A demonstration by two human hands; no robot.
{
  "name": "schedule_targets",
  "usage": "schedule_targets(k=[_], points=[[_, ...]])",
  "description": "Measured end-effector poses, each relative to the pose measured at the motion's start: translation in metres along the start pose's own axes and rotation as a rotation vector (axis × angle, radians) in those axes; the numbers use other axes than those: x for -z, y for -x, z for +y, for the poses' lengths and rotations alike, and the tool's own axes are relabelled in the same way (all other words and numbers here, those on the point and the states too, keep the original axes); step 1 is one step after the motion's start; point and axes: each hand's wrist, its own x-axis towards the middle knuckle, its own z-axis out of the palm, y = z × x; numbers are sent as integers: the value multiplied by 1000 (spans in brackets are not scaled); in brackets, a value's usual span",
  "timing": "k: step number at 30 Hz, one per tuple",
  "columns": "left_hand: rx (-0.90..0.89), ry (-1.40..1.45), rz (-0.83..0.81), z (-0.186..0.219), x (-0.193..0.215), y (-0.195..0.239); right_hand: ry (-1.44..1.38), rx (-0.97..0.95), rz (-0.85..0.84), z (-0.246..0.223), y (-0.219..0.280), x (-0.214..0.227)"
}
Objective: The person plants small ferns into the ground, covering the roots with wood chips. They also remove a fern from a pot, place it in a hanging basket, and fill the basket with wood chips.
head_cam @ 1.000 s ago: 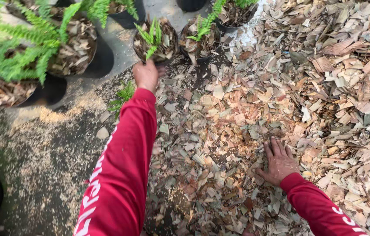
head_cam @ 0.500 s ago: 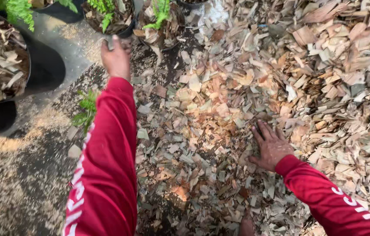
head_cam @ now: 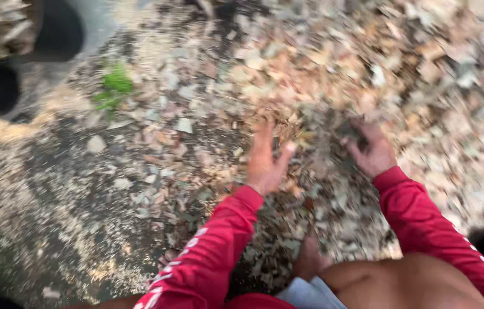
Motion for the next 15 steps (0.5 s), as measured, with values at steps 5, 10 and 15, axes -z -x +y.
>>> schedule_targets(k=[5,10,15], points=[[204,-434,666,-75,52,3,241,-419,562,65,107,22],[826,-577,644,-108,-2,37,73,-976,550,42,133,-22],[1,426,-30,-21,-130,18,-784,-909,97,-40,75,-25]])
